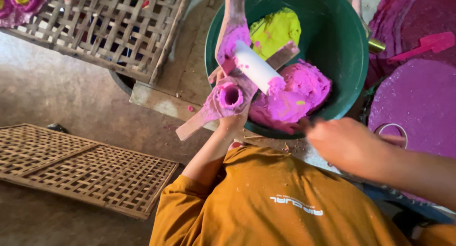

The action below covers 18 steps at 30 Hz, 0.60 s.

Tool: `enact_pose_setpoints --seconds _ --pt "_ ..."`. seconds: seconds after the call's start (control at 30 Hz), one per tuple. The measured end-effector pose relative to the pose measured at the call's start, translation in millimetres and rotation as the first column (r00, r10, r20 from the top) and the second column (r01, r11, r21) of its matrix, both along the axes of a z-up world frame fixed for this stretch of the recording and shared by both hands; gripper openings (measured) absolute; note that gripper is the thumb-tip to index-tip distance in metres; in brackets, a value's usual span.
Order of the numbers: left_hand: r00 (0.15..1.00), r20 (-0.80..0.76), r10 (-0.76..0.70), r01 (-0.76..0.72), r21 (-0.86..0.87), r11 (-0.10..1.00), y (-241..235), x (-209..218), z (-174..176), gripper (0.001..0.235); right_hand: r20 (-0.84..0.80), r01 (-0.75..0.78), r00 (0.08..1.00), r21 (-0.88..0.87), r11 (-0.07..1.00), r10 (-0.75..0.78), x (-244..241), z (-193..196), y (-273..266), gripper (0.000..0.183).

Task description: The person uses wooden molds to shape yellow and pink dough into small decorative pieces and arranges them onto circular pink bases.

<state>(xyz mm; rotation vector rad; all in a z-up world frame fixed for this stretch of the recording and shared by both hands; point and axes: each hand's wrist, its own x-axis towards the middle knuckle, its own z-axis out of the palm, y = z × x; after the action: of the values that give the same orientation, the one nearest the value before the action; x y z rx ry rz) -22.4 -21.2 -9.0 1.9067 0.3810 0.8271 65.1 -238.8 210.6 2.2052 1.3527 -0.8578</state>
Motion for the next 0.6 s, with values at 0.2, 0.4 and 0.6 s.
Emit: enact_pose_setpoints --seconds 0.2,0.4,0.6 --pt "0.991 0.135 0.023 -0.017 -0.043 0.999 5.2 0.0 16.8 0.018 0.222 -0.282 0.951 0.342 0.896 0.214 -8.9 -41.9 42.3 0.027" --pt "1.0 0.021 -0.009 0.009 -0.021 1.0 5.2 -1.3 -3.4 0.025 0.181 -0.221 0.966 0.2 0.955 0.186 -15.6 -1.2 14.0 0.04" --pt "0.995 0.103 0.007 -0.003 -0.046 0.999 8.0 0.7 35.5 0.033 0.191 -0.098 0.981 0.346 0.933 0.032 3.6 -51.9 39.0 0.025"
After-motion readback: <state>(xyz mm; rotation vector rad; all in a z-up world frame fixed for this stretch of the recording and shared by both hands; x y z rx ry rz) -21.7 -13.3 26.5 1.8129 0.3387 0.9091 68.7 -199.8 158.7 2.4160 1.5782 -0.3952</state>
